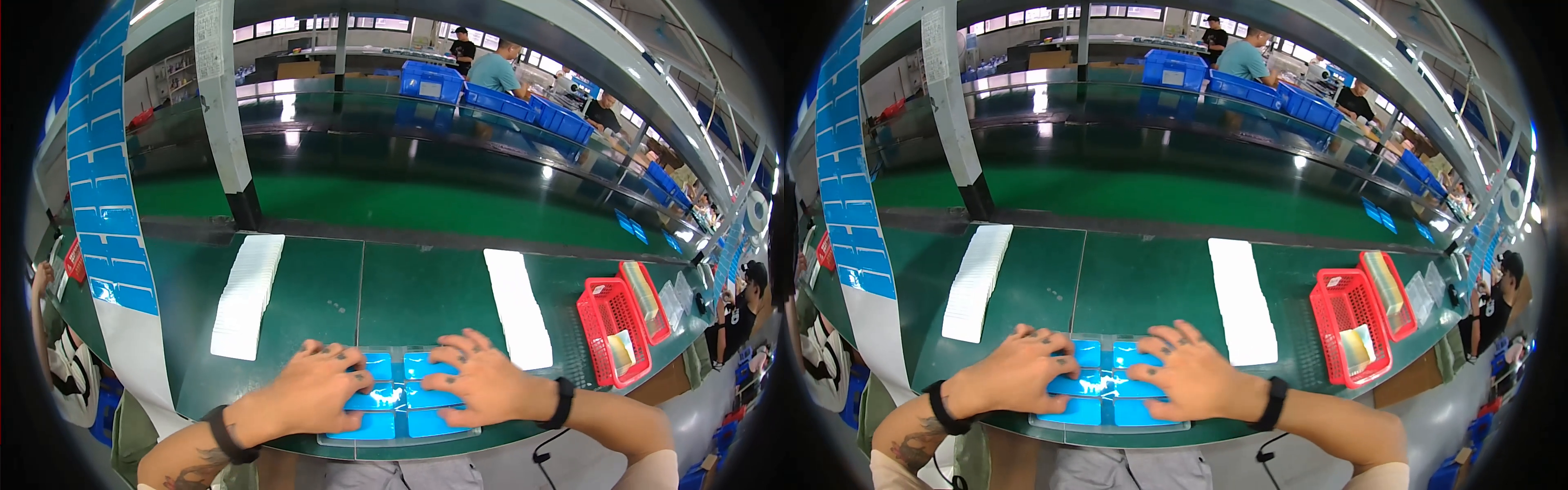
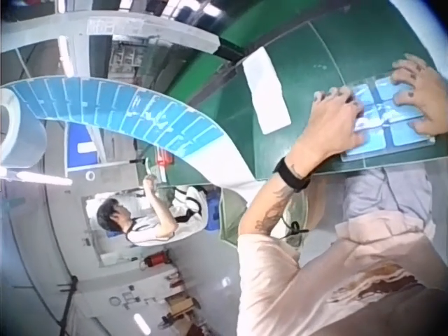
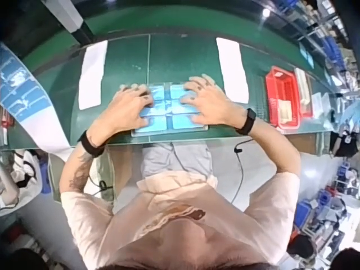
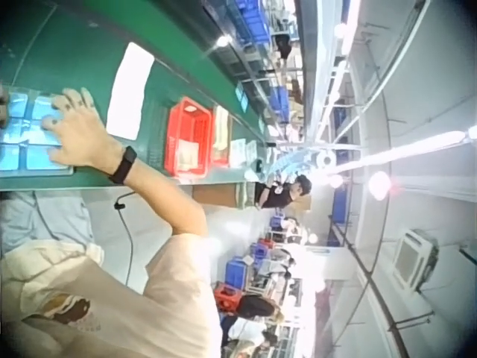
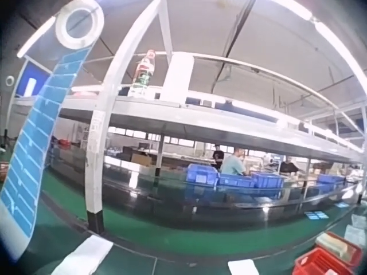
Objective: Applying stickers to plastic trays and placing them into protective film covers on an assembly line.
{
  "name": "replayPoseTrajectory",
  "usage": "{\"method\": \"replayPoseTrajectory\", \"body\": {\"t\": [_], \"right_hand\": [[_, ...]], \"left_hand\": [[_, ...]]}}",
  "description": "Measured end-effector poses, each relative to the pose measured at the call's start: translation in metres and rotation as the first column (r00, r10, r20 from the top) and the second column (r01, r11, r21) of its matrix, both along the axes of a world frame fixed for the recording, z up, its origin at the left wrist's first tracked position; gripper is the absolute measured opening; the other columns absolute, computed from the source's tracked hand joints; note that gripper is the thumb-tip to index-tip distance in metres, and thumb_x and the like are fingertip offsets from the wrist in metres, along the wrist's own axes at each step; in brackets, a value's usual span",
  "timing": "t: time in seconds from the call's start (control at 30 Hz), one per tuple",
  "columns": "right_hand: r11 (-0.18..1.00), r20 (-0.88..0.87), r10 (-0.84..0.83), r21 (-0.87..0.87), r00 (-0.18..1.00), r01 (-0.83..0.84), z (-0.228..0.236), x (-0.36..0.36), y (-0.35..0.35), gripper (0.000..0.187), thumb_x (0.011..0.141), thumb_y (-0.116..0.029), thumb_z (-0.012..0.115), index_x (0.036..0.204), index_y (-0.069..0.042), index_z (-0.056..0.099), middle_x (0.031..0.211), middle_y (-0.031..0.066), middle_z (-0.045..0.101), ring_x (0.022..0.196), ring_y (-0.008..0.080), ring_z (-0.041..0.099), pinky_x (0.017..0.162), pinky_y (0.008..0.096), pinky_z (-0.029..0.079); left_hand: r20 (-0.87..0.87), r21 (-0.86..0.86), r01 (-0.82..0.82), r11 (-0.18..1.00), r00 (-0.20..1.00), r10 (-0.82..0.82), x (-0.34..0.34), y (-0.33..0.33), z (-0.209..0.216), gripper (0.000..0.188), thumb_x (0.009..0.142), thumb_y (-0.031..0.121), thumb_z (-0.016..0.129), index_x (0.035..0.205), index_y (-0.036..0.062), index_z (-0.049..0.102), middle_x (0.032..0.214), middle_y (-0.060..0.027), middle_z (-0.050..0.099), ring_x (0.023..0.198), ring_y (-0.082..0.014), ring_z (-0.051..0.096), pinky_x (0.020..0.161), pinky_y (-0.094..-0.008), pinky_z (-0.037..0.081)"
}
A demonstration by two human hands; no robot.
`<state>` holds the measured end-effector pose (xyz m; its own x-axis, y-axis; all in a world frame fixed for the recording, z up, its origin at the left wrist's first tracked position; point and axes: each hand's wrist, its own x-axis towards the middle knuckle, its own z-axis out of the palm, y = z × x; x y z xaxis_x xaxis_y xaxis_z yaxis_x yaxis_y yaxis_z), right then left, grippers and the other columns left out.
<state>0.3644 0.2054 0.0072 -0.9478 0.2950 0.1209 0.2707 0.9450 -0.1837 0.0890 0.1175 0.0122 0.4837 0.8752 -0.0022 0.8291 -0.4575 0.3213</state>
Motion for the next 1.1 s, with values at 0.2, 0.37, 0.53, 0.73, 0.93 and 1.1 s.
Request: {"method": "replayPoseTrajectory", "body": {"t": [0.2,0.37,0.53,0.73,0.93,1.1], "right_hand": [[0.994,0.104,-0.085,0.077,0.991,0.077,0.012,0.027,0.005,0.035,0.076,-0.038,0.065,0.104,-0.018,0.068,0.119,0.012,0.058,0.124,0.0403,0.048,0.106,0.064,0.031],[1.0,0.026,-0.012,0.016,1.0,0.012,0.001,-0.027,-0.004,0.035,0.079,-0.038,0.065,0.105,-0.015,0.068,0.125,0.0135,0.057,0.13,0.0409,0.045,0.109,0.0641,0.028],[0.995,-0.088,-0.102,0.005,0.991,0.103,0.009,-0.012,-0.01,0.038,0.08,-0.036,0.07,0.106,-0.01,0.066,0.114,0.0132,0.061,0.115,0.0341,0.056,0.097,0.0513,0.043],[0.572,0.153,-0.594,-0.609,0.79,0.549,0.01,0.046,-0.007,0.038,0.084,-0.036,0.074,0.096,-0.001,0.066,0.074,0.0117,0.066,0.065,0.0197,0.065,0.058,0.0328,0.051],[0.239,0.433,-0.549,-0.738,0.715,0.631,0.008,0.029,-0.012,0.039,0.09,-0.036,0.07,0.085,0.003,0.065,0.061,0.005,0.062,0.049,0.0111,0.057,0.046,0.0254,0.044],[0.131,0.362,-0.591,-0.839,0.721,0.528,0.024,0.023,-0.009,0.033,0.095,-0.023,0.064,0.07,-0.003,0.057,0.058,0.0011,0.057,0.048,0.0077,0.054,0.045,0.0246,0.041]], "left_hand": [[-0.125,0.124,-0.061,0.99,0.989,0.077,-0.014,-0.021,0.003,0.031,0.067,0.031,0.071,0.093,0.0127,0.071,0.107,-0.0067,0.061,0.102,-0.0248,0.059,0.092,-0.0462,0.039],[0.02,0.091,-0.032,0.995,0.999,0.031,0.034,0.009,-0.005,0.031,0.066,0.03,0.072,0.091,0.0106,0.071,0.106,-0.0075,0.061,0.102,-0.0258,0.06,0.091,-0.0467,0.04],[0.023,0.261,-0.038,0.965,0.999,0.033,0.02,-0.011,-0.003,0.046,0.069,0.037,0.079,0.103,0.0074,0.069,0.11,-0.0097,0.06,0.101,-0.0299,0.06,0.089,-0.044,0.043],[0.246,0.018,-0.428,0.904,0.878,0.411,0.002,-0.09,-0.007,0.071,0.067,0.033,0.085,0.126,0.0053,0.056,0.113,-0.0125,0.06,0.098,-0.0303,0.057,0.089,-0.0435,0.043],[0.366,0.024,-0.536,0.844,0.79,0.491,0.007,-0.096,-0.032,0.087,0.061,0.026,0.09,0.133,-0.0009,0.049,0.106,-0.0134,0.062,0.09,-0.0275,0.057,0.085,-0.0405,0.044],[0.401,-0.069,-0.549,0.833,0.749,0.527,0.008,-0.098,-0.034,0.093,0.062,0.03,0.091,0.137,-0.0022,0.046,0.106,-0.0136,0.063,0.086,-0.0258,0.056,0.083,-0.0384,0.045]]}}
